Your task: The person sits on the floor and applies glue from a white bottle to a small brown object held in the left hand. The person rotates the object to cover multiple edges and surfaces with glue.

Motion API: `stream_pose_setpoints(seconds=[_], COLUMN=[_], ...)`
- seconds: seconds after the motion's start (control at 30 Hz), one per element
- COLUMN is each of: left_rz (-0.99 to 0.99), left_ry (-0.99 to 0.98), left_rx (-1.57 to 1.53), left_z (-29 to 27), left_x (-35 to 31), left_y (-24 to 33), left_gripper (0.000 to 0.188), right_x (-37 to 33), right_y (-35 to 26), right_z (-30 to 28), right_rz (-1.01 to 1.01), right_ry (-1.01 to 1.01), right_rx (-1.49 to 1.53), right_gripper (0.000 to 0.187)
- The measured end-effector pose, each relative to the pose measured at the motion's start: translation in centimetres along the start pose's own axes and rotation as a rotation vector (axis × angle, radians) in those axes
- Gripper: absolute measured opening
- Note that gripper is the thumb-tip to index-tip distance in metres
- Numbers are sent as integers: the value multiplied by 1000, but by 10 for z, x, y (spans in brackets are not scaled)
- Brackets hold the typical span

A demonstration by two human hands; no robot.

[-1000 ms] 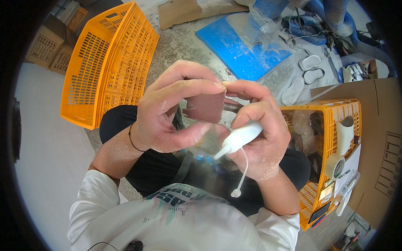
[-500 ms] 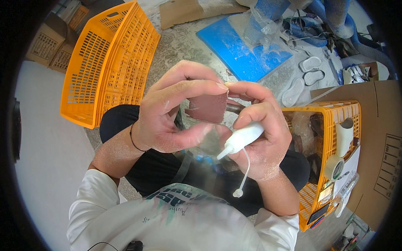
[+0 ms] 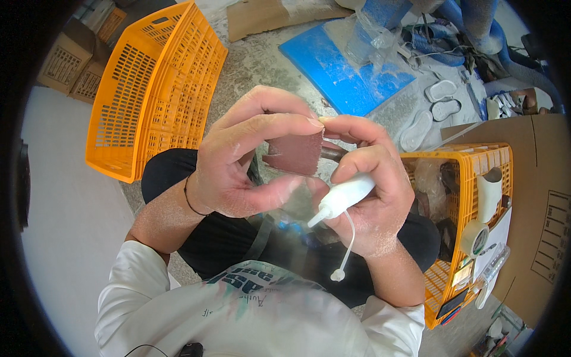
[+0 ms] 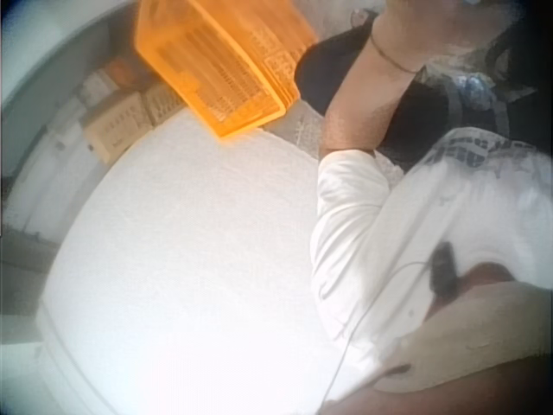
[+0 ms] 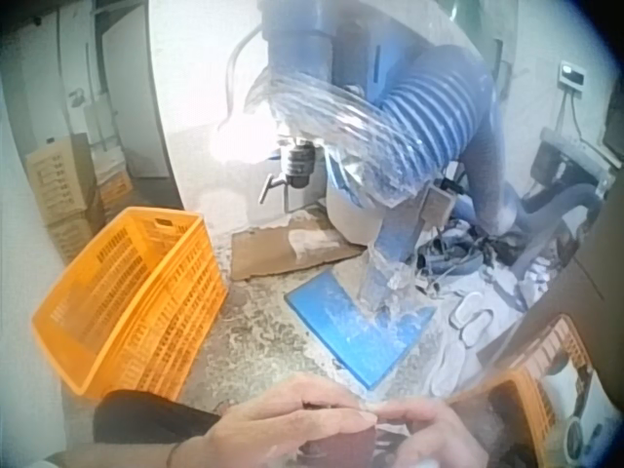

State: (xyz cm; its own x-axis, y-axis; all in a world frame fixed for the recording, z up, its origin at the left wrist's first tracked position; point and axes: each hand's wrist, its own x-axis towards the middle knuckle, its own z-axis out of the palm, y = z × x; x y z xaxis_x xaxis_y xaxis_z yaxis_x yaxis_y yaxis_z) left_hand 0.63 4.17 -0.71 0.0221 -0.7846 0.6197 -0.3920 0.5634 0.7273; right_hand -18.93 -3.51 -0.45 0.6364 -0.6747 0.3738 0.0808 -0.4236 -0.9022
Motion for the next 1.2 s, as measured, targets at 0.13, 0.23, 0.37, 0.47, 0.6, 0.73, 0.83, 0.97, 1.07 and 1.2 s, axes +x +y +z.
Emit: stream_pose_setpoints(seconds=[0.13,0.23,0.37,0.47,0.6,0.73,0.83,0.97,1.07,1.2], left_rz=[7,18,23,20,25,25,24,21,14,10], left_ry=[-2,17,29,30,23,23,23,25,23,18], left_rx=[2,15,0,-5,8,7,4,11,10,7], left_z=[-1,0,1,2,1,1,1,0,0,0], left_x=[0,1,1,0,0,1,1,1,0,0], left_y=[0,0,-1,-1,-1,0,0,0,0,1], left_gripper=[54,53,54,54,54,54,54,53,53,52], right_x=[0,0,0,0,1,0,1,1,1,1], right_y=[1,1,0,0,1,0,0,0,-1,0], right_z=[0,-1,0,0,0,0,1,0,0,1], right_rz=[-14,-20,-13,-8,-19,-6,-12,-19,-10,-13], right_ry=[-5,-11,-8,-5,-9,-6,-3,-9,-7,-5], right_rx=[-8,-21,-9,1,-5,-7,-9,-20,-18,-13], right_gripper=[34,34,34,34,34,34,34,33,33,34])
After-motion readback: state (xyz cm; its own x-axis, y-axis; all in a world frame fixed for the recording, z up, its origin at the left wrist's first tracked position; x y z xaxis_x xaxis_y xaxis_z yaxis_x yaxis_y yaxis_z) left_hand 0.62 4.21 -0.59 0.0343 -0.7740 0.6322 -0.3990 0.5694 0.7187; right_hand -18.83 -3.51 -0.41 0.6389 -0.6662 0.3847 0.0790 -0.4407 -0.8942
